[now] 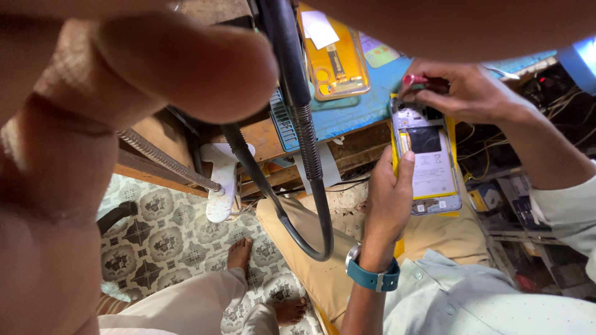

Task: The person uses a red plastic spudger to pry and separate the screen assembly from the frame of a disassembled smartphone. They carefully work along the edges of the device to release adhesive or clips while holding the phone steady with their other hand.

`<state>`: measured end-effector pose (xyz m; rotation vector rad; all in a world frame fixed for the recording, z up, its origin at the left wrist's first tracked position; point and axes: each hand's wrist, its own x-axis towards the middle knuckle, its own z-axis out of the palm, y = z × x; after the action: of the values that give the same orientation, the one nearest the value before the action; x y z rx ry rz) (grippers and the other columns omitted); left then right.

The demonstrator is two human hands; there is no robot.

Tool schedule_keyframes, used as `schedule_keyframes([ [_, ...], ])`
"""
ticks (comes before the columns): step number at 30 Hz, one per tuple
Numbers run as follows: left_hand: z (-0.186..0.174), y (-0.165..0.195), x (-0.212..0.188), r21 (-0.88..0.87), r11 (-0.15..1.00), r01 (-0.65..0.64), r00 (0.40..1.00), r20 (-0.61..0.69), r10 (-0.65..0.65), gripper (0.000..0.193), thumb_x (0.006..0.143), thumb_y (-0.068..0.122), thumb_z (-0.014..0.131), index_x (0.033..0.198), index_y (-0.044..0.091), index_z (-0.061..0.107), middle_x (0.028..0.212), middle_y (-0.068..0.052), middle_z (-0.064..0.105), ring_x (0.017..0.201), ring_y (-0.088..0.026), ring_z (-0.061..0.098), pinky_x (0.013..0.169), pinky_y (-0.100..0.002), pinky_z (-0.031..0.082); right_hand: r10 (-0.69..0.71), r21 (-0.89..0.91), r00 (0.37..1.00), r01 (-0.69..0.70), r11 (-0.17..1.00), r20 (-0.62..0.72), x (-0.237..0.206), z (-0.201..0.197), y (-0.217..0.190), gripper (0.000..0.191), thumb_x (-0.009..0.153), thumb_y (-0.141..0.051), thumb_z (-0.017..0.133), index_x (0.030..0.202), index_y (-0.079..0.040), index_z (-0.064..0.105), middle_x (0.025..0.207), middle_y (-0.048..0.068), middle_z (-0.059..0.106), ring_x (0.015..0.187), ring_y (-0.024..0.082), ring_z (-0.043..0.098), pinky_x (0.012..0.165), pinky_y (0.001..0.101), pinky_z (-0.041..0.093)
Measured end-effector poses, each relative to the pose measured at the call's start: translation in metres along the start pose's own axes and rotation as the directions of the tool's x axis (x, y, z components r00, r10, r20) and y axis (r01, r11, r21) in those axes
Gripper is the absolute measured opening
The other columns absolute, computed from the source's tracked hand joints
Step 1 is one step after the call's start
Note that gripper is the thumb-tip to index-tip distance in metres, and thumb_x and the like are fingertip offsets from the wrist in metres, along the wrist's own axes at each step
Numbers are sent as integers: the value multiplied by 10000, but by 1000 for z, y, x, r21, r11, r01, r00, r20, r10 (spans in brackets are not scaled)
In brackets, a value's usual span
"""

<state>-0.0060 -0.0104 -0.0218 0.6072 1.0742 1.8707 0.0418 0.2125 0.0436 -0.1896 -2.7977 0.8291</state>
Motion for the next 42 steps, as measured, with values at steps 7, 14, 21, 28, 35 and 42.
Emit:
schedule_keyframes([
  [7,5,3,2,-35,999,-24,1000,-15,23,298,1094,216,481,1238,-20,592,1050,-77,665,943,-111,583,869,-309,504,-53,104,998,54,993,-17,2,0,4,154,928,-20,697,1071,-66,730,1038,70,737,954,144,707,863,299,584],
  [14,5,2,1,3,1000,-24,999,-27,24,299,1097,222,456,1227,-12,589,1019,-84,660,922,-113,577,851,-313,501,74,-23,996,-75,997,-45,2,-3,9,220,903,-169,779,1088,-53,755,934,53,748,798,132,662,718,296,524],
  [21,6,7,1,113,993,-44,998,-37,48,296,1092,223,443,1209,-8,588,998,-96,677,899,-136,611,845,-326,509,136,-51,989,-140,989,-65,2,-1,5,260,911,-208,797,1096,-35,737,821,85,712,663,133,568,585,264,409],
  [28,6,11,0,80,997,-16,999,-31,19,295,1093,219,443,1207,-10,589,992,-98,679,894,-138,602,835,-337,509,-13,6,992,14,1000,-123,8,-18,-27,449,1010,-140,635,1426,15,569,1258,160,697,1167,254,693,955,392,614],
  [35,5,8,0,97,995,-40,999,-33,43,302,1095,234,443,1199,-10,588,987,-101,668,892,-139,588,836,-334,500,-40,205,909,136,969,-415,0,4,-13,212,1163,-58,548,1339,56,580,1078,278,668,941,366,732,790,438,669],
  [42,4,6,1,149,988,-43,998,-40,50,301,1096,250,443,1161,-8,584,937,-104,649,852,-145,576,800,-338,495,-156,156,850,267,951,-504,-18,40,33,382,1238,18,525,1403,55,183,1113,299,607,948,375,776,804,424,664],
])
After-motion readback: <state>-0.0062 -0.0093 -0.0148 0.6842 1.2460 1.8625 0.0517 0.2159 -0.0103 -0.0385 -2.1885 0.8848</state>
